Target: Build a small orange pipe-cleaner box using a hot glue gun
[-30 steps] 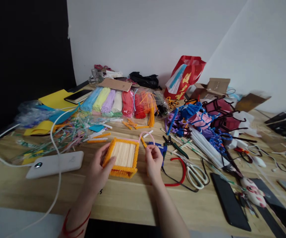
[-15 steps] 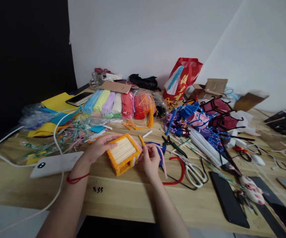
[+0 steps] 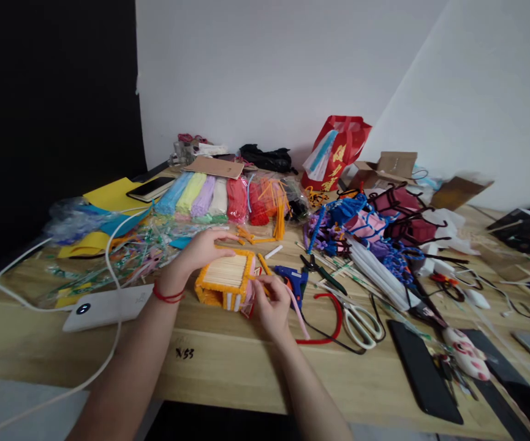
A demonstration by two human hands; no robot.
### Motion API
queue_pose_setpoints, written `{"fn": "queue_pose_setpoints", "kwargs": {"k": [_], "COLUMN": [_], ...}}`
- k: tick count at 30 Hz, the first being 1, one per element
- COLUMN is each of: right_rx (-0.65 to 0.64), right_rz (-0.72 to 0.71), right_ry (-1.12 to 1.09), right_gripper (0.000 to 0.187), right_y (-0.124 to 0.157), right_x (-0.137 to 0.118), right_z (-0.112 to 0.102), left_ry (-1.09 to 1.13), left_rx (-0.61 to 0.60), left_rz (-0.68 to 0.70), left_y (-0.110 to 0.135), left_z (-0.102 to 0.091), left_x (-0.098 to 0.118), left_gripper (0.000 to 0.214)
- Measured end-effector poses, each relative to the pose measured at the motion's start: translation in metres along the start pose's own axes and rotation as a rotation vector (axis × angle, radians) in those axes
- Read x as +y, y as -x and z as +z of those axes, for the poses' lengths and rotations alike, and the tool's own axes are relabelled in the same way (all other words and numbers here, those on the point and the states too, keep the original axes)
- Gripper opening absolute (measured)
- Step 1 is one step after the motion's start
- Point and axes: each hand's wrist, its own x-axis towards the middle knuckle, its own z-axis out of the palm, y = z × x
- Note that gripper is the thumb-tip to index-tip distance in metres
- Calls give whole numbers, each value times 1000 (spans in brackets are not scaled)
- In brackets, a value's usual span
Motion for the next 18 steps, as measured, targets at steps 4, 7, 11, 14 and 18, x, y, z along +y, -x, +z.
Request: {"fn": "queue_pose_setpoints", "kwargs": {"k": [4,7,11,14,18], "right_rx": [-103,-152,-211,-225,-244], "right_rz": [-8,71,92,99,100], "right_ry": [16,-13,-18,-35,-19], "right_gripper": [7,9,9,7,5], "right_y": [-1,-2,-3,-3,-4], "right_x": [-9,-12,-12,-11,-9], "right_z": [-5,-8,-11,-12,-14], "left_ry": [-156,-205,-269,-343,-383], "left_rx": [35,3,104,171,229], "left_rz": [193,242,335,379,381], "left_y": [37,69,95,103,105], "left_z": [2,14,31,38,46], "left_x": [28,37,32,27,28], "left_gripper": [14,15,13,17,18]}}
